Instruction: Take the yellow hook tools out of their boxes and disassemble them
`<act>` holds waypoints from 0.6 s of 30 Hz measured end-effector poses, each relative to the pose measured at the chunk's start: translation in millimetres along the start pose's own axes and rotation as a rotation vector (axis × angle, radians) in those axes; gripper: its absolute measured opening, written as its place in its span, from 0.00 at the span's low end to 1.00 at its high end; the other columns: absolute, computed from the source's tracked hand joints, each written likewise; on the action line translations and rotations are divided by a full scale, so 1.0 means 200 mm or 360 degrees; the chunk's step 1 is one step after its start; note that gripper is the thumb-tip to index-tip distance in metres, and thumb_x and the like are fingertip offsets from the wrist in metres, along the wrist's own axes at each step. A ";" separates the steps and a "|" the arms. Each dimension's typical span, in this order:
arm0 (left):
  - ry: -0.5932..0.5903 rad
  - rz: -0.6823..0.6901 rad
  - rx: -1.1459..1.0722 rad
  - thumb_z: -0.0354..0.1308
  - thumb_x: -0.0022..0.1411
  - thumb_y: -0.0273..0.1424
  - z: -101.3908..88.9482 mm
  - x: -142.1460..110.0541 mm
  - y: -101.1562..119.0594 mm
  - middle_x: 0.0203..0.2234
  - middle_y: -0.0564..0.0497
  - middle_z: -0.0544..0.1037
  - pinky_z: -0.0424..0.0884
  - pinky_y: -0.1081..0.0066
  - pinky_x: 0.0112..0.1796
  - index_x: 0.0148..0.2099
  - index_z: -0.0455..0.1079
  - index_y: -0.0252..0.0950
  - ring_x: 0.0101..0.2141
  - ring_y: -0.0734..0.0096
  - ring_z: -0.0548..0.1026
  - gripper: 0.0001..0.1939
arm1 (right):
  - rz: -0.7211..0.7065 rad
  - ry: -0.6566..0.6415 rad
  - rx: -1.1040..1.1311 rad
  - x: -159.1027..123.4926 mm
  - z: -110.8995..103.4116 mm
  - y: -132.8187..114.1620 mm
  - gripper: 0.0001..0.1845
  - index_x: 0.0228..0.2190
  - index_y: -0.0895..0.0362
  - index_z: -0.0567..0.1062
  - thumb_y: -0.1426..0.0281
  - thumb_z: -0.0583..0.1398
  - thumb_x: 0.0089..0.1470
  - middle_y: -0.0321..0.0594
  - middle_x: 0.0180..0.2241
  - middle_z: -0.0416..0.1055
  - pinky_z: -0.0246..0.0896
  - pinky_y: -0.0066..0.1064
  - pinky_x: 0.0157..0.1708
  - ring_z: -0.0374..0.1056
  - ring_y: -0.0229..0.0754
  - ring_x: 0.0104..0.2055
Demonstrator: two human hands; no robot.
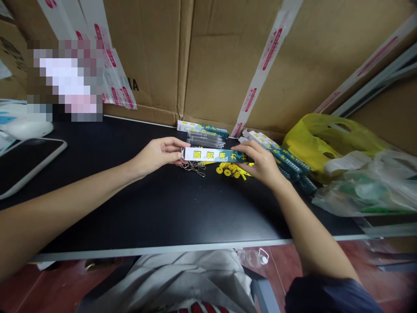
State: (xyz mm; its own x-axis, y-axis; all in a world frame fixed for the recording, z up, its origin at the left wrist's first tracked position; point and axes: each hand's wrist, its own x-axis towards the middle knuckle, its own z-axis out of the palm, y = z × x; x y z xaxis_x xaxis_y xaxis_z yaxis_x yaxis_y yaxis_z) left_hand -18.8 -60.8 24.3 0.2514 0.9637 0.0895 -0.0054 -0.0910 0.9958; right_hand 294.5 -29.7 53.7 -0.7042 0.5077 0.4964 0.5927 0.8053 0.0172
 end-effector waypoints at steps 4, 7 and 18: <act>-0.0018 0.0010 -0.0073 0.65 0.51 0.30 -0.01 0.00 0.01 0.37 0.46 0.80 0.78 0.71 0.38 0.47 0.73 0.33 0.34 0.67 0.80 0.19 | 0.0028 0.0055 0.0079 0.00 0.00 0.00 0.17 0.47 0.51 0.70 0.67 0.61 0.54 0.44 0.44 0.69 0.66 0.37 0.44 0.68 0.47 0.46; 0.0014 0.0015 -0.0162 0.63 0.51 0.29 0.00 -0.01 0.03 0.35 0.47 0.80 0.78 0.68 0.38 0.46 0.73 0.32 0.32 0.67 0.80 0.18 | 0.0044 0.0102 0.0200 0.01 0.01 0.00 0.16 0.46 0.52 0.71 0.67 0.62 0.53 0.43 0.42 0.70 0.65 0.37 0.44 0.68 0.46 0.44; 0.0065 0.0231 -0.0206 0.59 0.52 0.26 0.04 -0.03 0.05 0.37 0.51 0.77 0.78 0.70 0.32 0.42 0.64 0.37 0.33 0.68 0.79 0.14 | 0.0128 0.0119 0.0352 0.02 0.03 0.00 0.17 0.45 0.52 0.71 0.67 0.62 0.52 0.43 0.42 0.71 0.64 0.43 0.46 0.68 0.49 0.45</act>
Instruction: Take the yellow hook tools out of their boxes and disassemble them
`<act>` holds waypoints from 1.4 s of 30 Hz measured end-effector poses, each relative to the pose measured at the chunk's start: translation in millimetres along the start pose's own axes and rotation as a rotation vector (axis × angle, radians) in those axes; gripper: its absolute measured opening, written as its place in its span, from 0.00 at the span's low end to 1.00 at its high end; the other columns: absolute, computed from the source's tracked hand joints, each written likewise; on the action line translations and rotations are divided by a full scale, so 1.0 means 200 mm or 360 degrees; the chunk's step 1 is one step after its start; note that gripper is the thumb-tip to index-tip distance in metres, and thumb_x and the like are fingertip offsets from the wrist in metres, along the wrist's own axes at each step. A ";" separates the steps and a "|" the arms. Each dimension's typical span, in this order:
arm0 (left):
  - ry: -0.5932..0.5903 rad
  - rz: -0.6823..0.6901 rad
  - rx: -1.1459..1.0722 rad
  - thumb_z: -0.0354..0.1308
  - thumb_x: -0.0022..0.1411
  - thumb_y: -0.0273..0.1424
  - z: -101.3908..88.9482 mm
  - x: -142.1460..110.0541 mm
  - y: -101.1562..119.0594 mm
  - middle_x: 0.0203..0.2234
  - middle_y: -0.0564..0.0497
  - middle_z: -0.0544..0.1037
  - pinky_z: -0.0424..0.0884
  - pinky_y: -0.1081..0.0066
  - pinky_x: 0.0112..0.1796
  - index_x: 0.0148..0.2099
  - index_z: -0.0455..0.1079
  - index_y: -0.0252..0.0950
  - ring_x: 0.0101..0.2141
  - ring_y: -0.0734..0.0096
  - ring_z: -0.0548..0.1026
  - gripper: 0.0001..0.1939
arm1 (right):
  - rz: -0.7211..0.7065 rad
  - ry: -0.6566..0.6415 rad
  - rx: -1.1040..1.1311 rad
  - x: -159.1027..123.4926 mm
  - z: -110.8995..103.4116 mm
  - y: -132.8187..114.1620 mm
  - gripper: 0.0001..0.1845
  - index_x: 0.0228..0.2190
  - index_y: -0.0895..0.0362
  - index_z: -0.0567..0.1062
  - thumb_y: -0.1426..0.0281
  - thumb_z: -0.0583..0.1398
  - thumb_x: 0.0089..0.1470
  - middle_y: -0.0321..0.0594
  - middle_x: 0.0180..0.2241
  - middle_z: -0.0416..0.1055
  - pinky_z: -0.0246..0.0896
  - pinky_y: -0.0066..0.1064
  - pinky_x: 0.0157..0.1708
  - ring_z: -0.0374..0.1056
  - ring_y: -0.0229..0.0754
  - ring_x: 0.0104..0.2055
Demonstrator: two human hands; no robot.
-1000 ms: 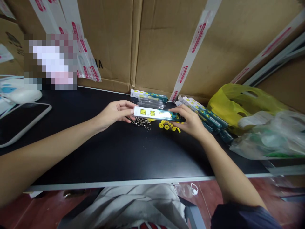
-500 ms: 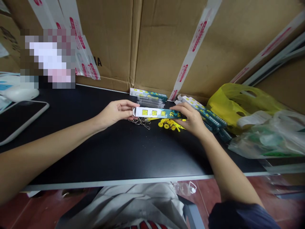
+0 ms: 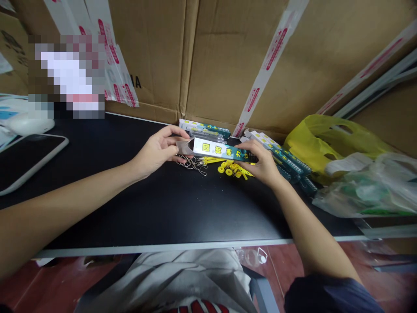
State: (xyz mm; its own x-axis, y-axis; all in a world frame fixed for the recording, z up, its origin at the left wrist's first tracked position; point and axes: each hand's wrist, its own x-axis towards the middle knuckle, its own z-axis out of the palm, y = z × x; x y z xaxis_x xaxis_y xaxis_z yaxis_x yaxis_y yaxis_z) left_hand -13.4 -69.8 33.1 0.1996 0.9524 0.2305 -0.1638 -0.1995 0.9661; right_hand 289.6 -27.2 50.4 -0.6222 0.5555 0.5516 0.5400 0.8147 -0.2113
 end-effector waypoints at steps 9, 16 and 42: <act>0.0024 0.0364 0.0224 0.57 0.53 0.25 -0.01 0.01 -0.03 0.48 0.48 0.72 0.75 0.75 0.32 0.37 0.63 0.37 0.45 0.67 0.73 0.08 | -0.0018 0.0018 -0.0010 0.00 0.00 0.01 0.17 0.44 0.53 0.71 0.68 0.63 0.51 0.43 0.42 0.71 0.63 0.42 0.45 0.68 0.48 0.44; 0.0043 0.0389 0.0312 0.56 0.51 0.24 0.00 0.00 -0.05 0.47 0.48 0.73 0.74 0.72 0.36 0.36 0.68 0.35 0.45 0.66 0.72 0.07 | -0.0008 0.0009 -0.0021 0.00 0.00 0.01 0.17 0.45 0.52 0.71 0.68 0.63 0.51 0.43 0.42 0.71 0.64 0.42 0.45 0.67 0.48 0.44; 0.0246 0.0563 0.0676 0.58 0.55 0.32 0.02 -0.05 -0.05 0.41 0.48 0.75 0.70 0.69 0.40 0.31 0.71 0.35 0.43 0.65 0.72 0.05 | 0.0016 -0.0057 -0.0003 -0.01 0.02 0.00 0.18 0.46 0.52 0.70 0.66 0.63 0.52 0.43 0.44 0.71 0.63 0.42 0.46 0.67 0.49 0.46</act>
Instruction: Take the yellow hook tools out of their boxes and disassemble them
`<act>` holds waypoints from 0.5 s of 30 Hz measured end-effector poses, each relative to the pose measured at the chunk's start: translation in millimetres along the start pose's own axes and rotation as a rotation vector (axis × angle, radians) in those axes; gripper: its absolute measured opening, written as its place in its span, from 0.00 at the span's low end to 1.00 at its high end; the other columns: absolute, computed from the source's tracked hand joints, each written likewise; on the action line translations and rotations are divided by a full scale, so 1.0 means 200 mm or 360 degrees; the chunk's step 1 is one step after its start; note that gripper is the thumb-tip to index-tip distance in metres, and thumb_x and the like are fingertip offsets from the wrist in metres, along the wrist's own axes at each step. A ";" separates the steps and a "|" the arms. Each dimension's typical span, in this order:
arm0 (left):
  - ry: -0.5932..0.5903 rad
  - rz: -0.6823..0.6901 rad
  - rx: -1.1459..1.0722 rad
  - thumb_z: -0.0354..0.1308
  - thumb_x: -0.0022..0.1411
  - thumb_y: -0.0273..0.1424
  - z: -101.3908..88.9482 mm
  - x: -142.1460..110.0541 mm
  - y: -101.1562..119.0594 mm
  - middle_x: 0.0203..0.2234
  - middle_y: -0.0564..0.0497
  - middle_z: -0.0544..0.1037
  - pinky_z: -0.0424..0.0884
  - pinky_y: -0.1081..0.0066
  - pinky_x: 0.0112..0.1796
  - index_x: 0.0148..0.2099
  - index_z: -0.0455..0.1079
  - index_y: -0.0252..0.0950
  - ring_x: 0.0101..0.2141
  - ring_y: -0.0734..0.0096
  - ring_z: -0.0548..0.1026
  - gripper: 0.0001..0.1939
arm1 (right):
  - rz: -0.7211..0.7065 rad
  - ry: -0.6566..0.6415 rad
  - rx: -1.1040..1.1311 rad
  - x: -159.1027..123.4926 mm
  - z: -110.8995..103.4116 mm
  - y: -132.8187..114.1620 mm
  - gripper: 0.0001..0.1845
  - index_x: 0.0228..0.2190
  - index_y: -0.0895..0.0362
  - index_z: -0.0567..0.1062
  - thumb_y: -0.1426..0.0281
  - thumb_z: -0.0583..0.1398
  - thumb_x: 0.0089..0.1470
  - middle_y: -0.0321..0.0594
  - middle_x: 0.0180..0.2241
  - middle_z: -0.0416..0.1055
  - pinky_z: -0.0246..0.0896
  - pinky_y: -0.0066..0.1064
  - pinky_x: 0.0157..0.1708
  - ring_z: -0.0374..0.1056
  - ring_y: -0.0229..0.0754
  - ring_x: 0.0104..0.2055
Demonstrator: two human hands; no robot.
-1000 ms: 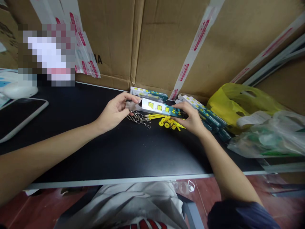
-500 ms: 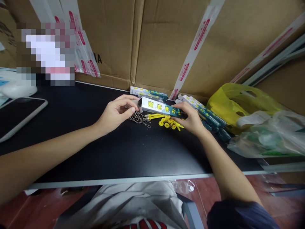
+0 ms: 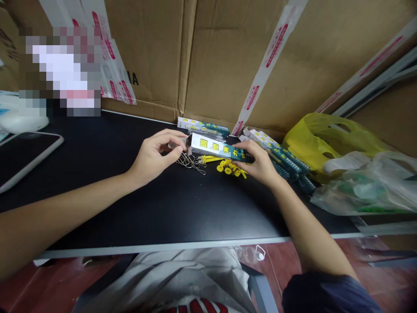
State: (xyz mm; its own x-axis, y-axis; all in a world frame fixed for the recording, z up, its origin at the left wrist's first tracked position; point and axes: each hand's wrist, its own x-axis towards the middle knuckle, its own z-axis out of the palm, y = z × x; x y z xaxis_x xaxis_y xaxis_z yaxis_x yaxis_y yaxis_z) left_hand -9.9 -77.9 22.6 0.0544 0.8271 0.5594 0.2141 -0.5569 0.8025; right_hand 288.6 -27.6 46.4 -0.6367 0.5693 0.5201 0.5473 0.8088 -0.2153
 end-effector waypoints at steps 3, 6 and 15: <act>0.0006 -0.0049 -0.0078 0.60 0.54 0.32 0.01 0.00 0.01 0.40 0.50 0.75 0.70 0.70 0.39 0.33 0.67 0.35 0.37 0.70 0.73 0.06 | -0.0002 -0.0002 0.0011 0.00 0.00 0.00 0.18 0.46 0.52 0.70 0.66 0.63 0.52 0.43 0.44 0.71 0.63 0.42 0.46 0.67 0.49 0.46; 0.0021 -0.0039 -0.0092 0.61 0.54 0.32 0.02 0.00 0.01 0.40 0.50 0.74 0.70 0.70 0.40 0.36 0.67 0.36 0.39 0.69 0.73 0.08 | -0.0004 -0.0006 0.0018 0.00 0.00 -0.01 0.18 0.46 0.52 0.70 0.66 0.63 0.52 0.44 0.44 0.71 0.63 0.42 0.46 0.67 0.48 0.46; 0.0088 0.0162 0.0058 0.60 0.56 0.30 0.01 -0.01 0.02 0.46 0.48 0.72 0.70 0.71 0.42 0.36 0.70 0.37 0.46 0.66 0.71 0.05 | 0.0006 -0.0026 0.0032 0.00 0.01 -0.02 0.19 0.46 0.52 0.70 0.66 0.63 0.52 0.43 0.43 0.71 0.63 0.41 0.46 0.67 0.48 0.46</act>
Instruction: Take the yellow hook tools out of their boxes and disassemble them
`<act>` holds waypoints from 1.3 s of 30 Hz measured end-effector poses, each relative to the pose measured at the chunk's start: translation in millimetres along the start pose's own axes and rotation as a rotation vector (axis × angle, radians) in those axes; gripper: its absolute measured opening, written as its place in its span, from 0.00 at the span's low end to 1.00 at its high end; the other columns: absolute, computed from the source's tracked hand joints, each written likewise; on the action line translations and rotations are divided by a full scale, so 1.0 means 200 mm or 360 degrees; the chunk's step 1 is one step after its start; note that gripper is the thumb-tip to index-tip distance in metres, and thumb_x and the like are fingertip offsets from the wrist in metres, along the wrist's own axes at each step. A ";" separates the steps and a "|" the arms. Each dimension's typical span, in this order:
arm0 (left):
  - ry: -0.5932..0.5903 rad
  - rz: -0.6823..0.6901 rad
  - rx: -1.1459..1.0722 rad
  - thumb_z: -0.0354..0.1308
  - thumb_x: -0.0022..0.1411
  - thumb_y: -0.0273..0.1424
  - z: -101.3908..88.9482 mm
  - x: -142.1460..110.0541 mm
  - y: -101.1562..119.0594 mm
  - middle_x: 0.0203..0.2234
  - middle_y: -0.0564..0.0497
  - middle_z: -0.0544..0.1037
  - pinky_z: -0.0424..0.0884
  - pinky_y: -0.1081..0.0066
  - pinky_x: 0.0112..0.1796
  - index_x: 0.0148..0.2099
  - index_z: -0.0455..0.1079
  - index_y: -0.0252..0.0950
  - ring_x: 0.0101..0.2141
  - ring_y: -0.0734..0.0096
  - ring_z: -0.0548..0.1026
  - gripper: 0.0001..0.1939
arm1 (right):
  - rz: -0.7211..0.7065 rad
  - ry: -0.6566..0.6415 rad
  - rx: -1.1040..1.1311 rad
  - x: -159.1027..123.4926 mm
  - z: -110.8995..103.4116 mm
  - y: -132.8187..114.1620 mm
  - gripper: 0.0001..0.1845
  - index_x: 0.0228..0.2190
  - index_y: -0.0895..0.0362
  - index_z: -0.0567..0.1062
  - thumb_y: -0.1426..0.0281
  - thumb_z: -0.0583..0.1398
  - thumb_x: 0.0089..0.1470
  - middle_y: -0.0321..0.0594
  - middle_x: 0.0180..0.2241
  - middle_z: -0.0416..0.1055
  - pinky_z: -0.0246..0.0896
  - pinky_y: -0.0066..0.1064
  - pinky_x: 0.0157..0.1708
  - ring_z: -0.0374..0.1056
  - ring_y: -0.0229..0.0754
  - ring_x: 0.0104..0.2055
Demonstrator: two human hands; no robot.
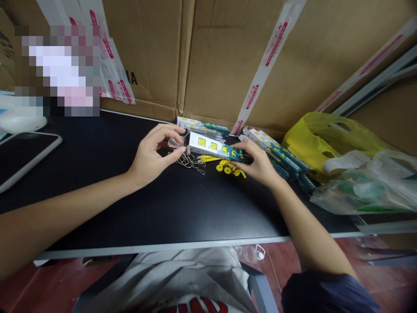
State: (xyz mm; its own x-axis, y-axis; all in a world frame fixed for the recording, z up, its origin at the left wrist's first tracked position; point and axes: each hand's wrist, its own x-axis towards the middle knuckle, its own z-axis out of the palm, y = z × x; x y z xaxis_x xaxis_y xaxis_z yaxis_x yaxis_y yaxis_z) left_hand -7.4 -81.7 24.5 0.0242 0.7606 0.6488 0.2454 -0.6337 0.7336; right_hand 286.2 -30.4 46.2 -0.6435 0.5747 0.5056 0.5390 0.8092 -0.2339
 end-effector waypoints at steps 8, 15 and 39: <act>-0.0054 0.0152 0.0356 0.57 0.60 0.31 -0.02 0.01 -0.02 0.47 0.48 0.72 0.71 0.67 0.45 0.39 0.73 0.37 0.49 0.65 0.71 0.06 | -0.0016 -0.0002 -0.0029 0.00 -0.01 0.01 0.19 0.46 0.52 0.70 0.66 0.63 0.52 0.43 0.43 0.71 0.63 0.41 0.46 0.67 0.48 0.46; -0.0149 0.0452 0.0501 0.58 0.60 0.29 -0.03 0.00 -0.06 0.51 0.46 0.70 0.66 0.61 0.54 0.46 0.72 0.37 0.52 0.63 0.69 0.10 | -0.0045 0.0039 -0.0132 0.01 -0.03 0.00 0.18 0.46 0.53 0.70 0.67 0.63 0.52 0.44 0.42 0.70 0.64 0.40 0.45 0.67 0.48 0.45; -0.0331 0.0430 0.0537 0.61 0.58 0.33 -0.03 0.01 -0.06 0.41 0.49 0.76 0.70 0.67 0.45 0.47 0.68 0.35 0.42 0.67 0.74 0.15 | -0.0099 -0.0040 -0.0059 0.00 -0.01 0.00 0.17 0.46 0.53 0.70 0.69 0.62 0.53 0.44 0.44 0.69 0.65 0.40 0.46 0.67 0.47 0.47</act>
State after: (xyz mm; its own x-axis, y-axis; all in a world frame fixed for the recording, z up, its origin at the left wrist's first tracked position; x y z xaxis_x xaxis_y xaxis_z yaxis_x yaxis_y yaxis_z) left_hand -16.1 -73.7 17.0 0.3153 0.6092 0.7277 0.5040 -0.7572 0.4155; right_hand 286.7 -31.3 47.0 -0.6894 0.5268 0.4973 0.5171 0.8386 -0.1715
